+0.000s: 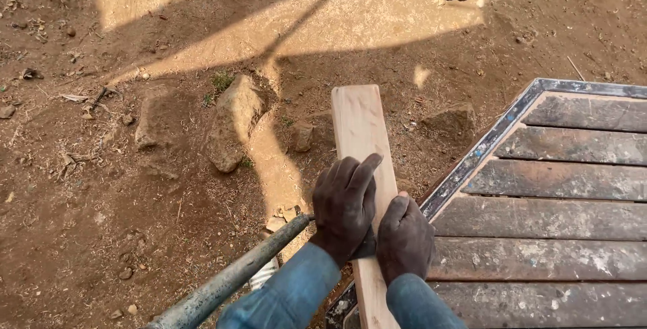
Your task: Picking up a wooden plank and sanding its edges and surface with sandpaper on a workbench
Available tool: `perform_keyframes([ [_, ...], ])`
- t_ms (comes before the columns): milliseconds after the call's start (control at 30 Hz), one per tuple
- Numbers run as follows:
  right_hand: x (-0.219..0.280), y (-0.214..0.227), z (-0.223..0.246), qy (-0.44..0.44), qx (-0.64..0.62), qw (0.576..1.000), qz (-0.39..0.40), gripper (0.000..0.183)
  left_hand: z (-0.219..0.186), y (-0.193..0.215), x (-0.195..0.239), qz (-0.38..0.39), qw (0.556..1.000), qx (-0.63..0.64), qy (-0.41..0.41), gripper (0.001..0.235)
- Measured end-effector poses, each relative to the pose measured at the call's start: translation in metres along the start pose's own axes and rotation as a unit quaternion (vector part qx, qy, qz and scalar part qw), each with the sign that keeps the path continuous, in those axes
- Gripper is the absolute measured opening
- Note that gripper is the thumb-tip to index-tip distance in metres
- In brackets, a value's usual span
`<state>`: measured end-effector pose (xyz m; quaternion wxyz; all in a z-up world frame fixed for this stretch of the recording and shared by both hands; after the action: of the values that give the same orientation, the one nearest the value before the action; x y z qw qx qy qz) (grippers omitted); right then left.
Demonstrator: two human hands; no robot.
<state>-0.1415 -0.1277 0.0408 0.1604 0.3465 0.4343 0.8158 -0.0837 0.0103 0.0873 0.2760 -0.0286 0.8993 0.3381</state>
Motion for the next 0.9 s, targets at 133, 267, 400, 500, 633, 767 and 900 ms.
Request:
perform_keyframes([
  [133,-0.006,-0.002,-0.004,0.009,-0.013,1.0,-0.001,0.059,0.026,0.005,-0.008,-0.1,0.988,0.085,0.083,0.022],
  [267,0.0,-0.002,-0.003,0.016,-0.023,1.0,-0.012,0.059,0.076,-0.007,-0.059,-0.19,0.975,0.063,0.101,0.021],
  [400,0.0,0.002,0.002,0.02,-0.016,0.999,-0.021,0.06,0.045,0.01,-0.035,-0.181,0.977,0.061,0.092,0.023],
  [500,0.003,0.002,-0.001,-0.005,-0.019,1.0,0.0,0.059,0.003,0.024,0.011,-0.152,0.985,0.037,0.071,0.019],
  [633,-0.007,-0.001,-0.004,-0.023,-0.002,1.0,-0.002,0.059,0.022,0.0,-0.007,-0.082,0.994,0.018,0.074,0.024],
  [767,-0.006,-0.005,-0.008,0.009,-0.023,1.0,-0.012,0.059,0.038,-0.038,-0.068,-0.02,0.995,-0.096,-0.025,0.034],
  [900,-0.003,-0.004,-0.01,0.004,-0.023,1.0,-0.011,0.059,0.018,-0.04,-0.054,0.005,0.989,-0.132,-0.06,0.031],
])
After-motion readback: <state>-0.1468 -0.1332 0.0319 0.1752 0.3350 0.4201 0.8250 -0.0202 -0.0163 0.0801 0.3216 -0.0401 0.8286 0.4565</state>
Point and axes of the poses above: each hand's wrist, its own x-axis away from the middle knuckle, its own y-axis out of the back of the hand, z = x × y, the point moved 8 cm from there along -x, towards the middle knuckle, and after that the axes turned 5 degrees about z, right-handed, at the moved point
